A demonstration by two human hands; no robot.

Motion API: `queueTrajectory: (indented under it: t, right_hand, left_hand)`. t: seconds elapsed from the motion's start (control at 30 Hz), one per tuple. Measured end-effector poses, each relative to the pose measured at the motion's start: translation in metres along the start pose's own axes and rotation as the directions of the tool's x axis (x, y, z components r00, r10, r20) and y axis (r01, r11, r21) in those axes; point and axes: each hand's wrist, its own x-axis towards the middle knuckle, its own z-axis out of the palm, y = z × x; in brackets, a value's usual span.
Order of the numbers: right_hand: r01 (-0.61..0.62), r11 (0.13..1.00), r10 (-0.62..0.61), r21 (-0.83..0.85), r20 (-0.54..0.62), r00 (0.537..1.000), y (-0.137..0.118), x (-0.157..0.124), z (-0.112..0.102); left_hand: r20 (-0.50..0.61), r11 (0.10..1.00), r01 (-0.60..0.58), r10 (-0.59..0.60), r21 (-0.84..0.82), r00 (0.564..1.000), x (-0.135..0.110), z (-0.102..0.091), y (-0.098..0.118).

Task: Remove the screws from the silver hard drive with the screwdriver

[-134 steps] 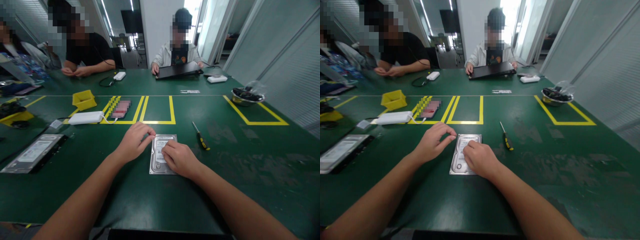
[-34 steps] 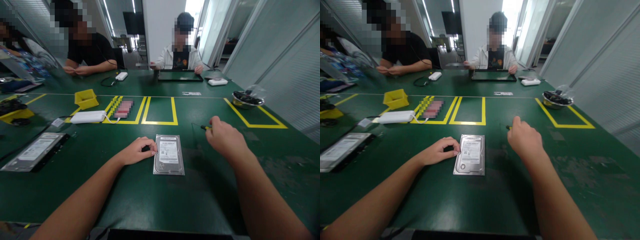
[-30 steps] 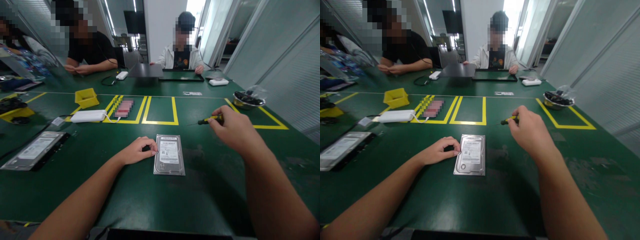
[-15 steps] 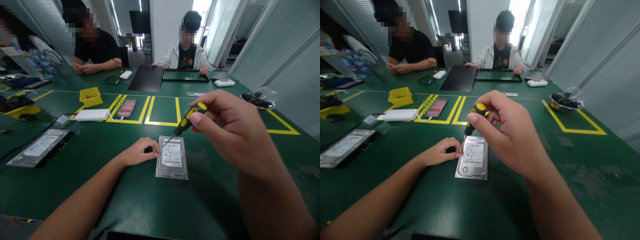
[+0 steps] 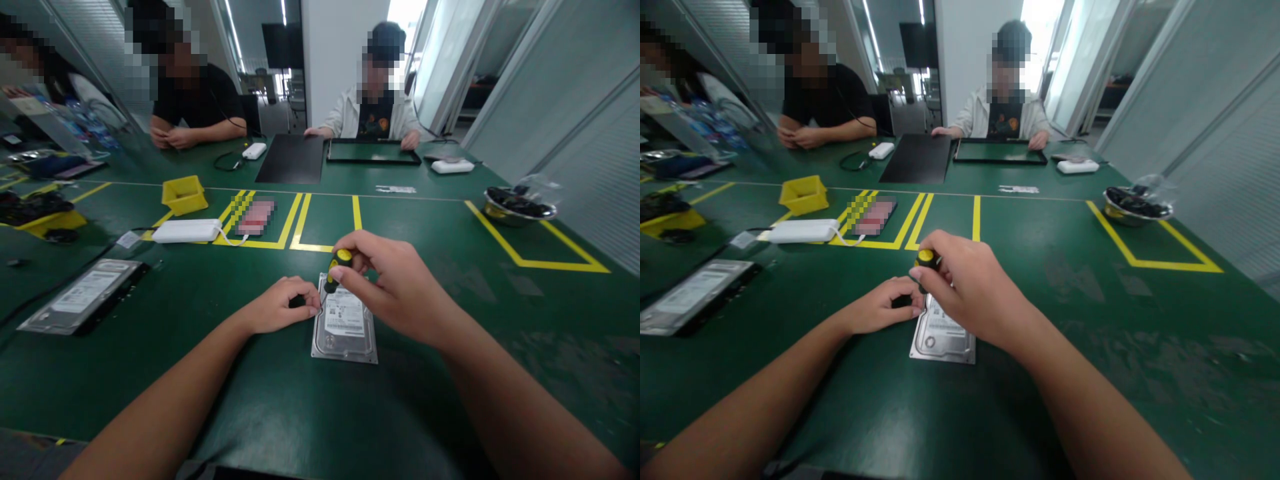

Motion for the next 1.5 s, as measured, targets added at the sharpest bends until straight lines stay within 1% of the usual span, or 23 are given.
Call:
queueTrajectory:
  t: [0.23, 0.53, 0.73, 0.9, 1.07, 1.2, 1.27, 1.37, 1.5]
  right_hand:
    - [-0.001, 1.000, 0.001, 0.003, -0.004, 1.000, 0.0042, 0.0017, 0.0050]
    - [0.043, 0.999, -0.043, 0.013, -0.013, 0.999, 0.0044, 0.0010, 0.0066]
    - [0.091, 0.996, -0.091, -0.006, -0.031, 0.995, 0.0034, 0.0004, 0.0068]
    - [0.128, 0.992, -0.127, 0.021, -0.052, 0.991, 0.0011, -0.0002, 0.0099]
    - [0.172, 0.985, -0.170, 0.024, -0.067, 0.983, -0.0006, -0.0010, 0.0085]
    - [0.165, 0.984, -0.162, 0.071, -0.040, 0.986, -0.0027, -0.0010, 0.0071]
    - [0.140, 0.986, -0.138, 0.092, -0.028, 0.990, -0.0037, 0.0001, 0.0071]
    - [0.125, 0.988, -0.123, 0.085, -0.030, 0.992, -0.0038, 0.0026, 0.0076]
    - [0.203, 0.977, -0.201, 0.059, -0.038, 0.979, -0.0026, 0.0050, 0.0071]
  left_hand:
    - [-0.003, 1.000, 0.004, -0.004, -0.007, 1.000, -0.0002, 0.0003, -0.0005]
    - [-0.004, 1.000, 0.017, -0.017, -0.018, 1.000, 0.0009, 0.0005, -0.0005]
    - [0.004, 1.000, 0.007, -0.007, -0.017, 1.000, 0.0008, 0.0000, 0.0009]
    - [-0.002, 1.000, 0.005, -0.005, -0.021, 1.000, 0.0004, 0.0008, -0.0002]
    - [-0.001, 1.000, 0.010, -0.010, -0.017, 1.000, 0.0008, 0.0008, -0.0021]
    - [0.011, 1.000, 0.024, -0.024, -0.015, 1.000, 0.0006, 0.0013, -0.0033]
    - [0.017, 0.999, 0.036, -0.036, -0.014, 0.999, 0.0005, 0.0015, -0.0031]
    - [0.019, 0.999, 0.040, -0.040, -0.016, 0.999, 0.0006, 0.0011, -0.0019]
    - [0.001, 0.999, 0.034, -0.034, 0.001, 0.999, 0.0007, 0.0008, -0.0013]
